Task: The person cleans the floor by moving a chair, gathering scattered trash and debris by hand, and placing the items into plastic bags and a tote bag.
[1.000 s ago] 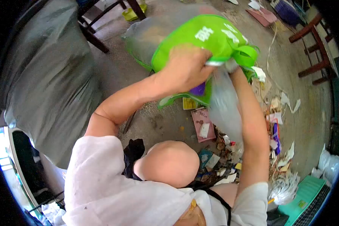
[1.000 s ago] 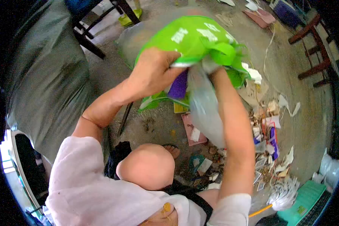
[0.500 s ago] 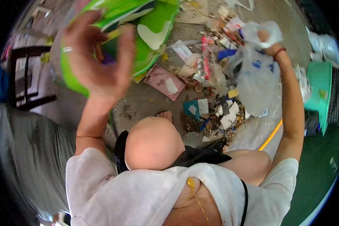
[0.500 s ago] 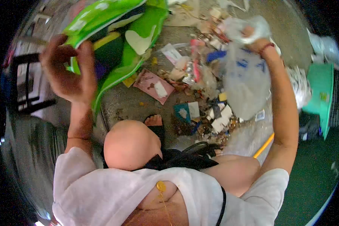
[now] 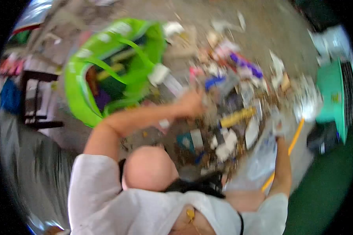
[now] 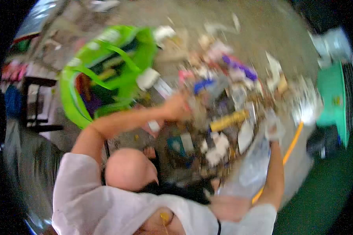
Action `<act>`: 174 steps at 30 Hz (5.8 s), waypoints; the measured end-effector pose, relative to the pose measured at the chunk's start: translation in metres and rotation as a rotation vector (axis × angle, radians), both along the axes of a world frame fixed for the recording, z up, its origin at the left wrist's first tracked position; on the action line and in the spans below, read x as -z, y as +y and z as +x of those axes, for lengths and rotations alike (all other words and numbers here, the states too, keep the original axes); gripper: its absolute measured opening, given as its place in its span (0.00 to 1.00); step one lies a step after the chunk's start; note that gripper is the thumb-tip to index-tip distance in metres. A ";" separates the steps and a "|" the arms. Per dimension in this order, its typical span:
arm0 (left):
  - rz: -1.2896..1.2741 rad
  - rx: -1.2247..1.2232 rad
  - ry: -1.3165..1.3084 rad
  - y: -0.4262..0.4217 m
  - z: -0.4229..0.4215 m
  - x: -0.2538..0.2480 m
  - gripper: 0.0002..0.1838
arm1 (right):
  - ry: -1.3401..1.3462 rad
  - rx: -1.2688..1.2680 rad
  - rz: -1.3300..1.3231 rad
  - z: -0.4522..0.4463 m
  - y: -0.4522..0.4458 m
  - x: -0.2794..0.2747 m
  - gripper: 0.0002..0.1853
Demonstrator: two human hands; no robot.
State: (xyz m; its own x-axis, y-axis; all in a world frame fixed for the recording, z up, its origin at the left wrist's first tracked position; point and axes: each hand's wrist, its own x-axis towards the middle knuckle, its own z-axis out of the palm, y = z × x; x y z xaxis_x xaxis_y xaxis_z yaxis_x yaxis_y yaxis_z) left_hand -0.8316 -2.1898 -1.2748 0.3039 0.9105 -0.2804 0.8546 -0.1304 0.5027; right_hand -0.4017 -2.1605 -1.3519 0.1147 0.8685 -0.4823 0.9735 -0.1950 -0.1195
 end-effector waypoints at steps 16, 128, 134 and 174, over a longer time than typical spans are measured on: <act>0.533 0.674 -0.114 0.070 0.238 -0.003 0.16 | 0.487 -0.201 0.494 -0.037 0.058 0.031 0.14; 0.383 0.222 0.918 -0.169 -0.277 -0.036 0.18 | 1.146 -0.244 0.241 -0.660 0.041 -0.146 0.28; -0.069 0.282 0.565 -0.121 -0.268 -0.090 0.12 | 1.099 -0.385 0.266 -0.636 0.065 -0.153 0.27; 0.329 -0.386 -0.056 -0.148 -0.298 -0.249 0.05 | 0.318 -0.941 0.288 -0.547 0.174 -0.128 0.25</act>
